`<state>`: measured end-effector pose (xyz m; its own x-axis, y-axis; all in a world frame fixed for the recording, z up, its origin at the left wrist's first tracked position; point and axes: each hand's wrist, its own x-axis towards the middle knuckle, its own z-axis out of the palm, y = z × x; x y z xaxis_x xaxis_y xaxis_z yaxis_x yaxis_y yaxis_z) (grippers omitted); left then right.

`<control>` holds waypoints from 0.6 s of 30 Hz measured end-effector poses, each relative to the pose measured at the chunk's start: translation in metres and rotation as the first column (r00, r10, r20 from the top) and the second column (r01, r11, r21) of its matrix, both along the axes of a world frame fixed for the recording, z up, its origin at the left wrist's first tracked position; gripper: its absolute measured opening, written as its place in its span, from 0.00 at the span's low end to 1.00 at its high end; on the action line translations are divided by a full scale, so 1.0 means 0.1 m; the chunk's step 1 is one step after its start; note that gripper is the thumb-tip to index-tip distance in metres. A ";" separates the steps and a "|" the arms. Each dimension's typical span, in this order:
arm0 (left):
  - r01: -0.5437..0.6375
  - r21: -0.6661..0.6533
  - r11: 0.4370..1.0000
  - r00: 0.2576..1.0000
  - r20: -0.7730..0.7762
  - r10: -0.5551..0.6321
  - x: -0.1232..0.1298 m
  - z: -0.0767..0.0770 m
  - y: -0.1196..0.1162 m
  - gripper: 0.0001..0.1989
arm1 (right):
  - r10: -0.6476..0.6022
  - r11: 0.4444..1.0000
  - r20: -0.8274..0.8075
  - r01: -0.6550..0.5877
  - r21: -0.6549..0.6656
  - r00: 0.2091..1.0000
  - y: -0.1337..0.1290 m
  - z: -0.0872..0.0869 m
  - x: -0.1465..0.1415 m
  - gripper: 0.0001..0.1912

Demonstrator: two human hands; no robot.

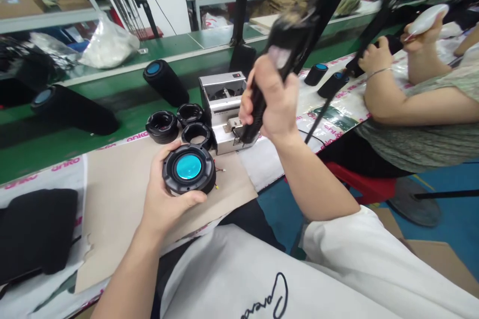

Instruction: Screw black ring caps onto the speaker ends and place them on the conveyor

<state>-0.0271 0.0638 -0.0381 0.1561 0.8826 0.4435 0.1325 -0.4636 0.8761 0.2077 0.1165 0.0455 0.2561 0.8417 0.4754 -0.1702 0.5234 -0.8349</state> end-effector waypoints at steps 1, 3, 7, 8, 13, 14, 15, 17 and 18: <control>0.002 -0.001 1.000 1.000 -0.005 -0.002 0.00 0.00 0.00 0.52 | -0.043 0.998 -0.020 0.044 0.047 0.999 -0.01 0.04 -0.02 0.33; 0.002 0.002 1.000 1.000 -0.013 -0.002 0.00 0.00 0.00 0.53 | -0.138 0.984 -0.041 0.142 0.106 0.990 0.00 0.11 -0.06 0.34; -0.001 -0.002 1.000 1.000 -0.016 0.001 -0.01 0.00 0.01 0.51 | -0.121 0.990 0.024 0.119 0.071 0.992 0.12 0.11 -0.08 0.35; -0.001 -0.001 1.000 1.000 -0.016 0.001 0.00 0.00 0.01 0.52 | -0.092 0.993 0.034 0.089 0.074 0.995 0.14 0.08 -0.07 0.35; -0.015 0.000 1.000 1.000 -0.017 0.015 0.01 -0.01 0.00 0.52 | 0.006 1.000 0.058 -0.005 -0.017 0.998 0.09 0.01 0.00 0.34; -0.013 -0.005 1.000 1.000 -0.016 0.012 0.01 -0.01 0.01 0.52 | 0.023 0.999 0.050 -0.020 -0.051 0.999 0.03 0.05 0.00 0.35; -0.008 -0.008 1.000 1.000 -0.013 0.008 0.01 -0.02 0.01 0.53 | 0.031 0.998 0.027 -0.029 -0.060 0.999 -0.03 0.11 -0.02 0.35; 0.007 -0.008 1.000 1.000 -0.005 -0.007 0.01 -0.02 0.02 0.55 | 0.031 1.000 -0.029 -0.031 0.007 0.999 -0.19 0.34 -0.09 0.34; 0.015 -0.005 1.000 1.000 0.002 -0.015 0.01 -0.03 0.03 0.56 | 0.027 0.998 -0.040 -0.025 0.056 0.999 -0.27 0.49 -0.14 0.33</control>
<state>-0.0259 0.0670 -0.0408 0.1684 0.8823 0.4395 0.1238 -0.4613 0.8786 0.1938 0.0895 0.0942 0.2546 0.8211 0.5109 -0.2179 0.5635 -0.7969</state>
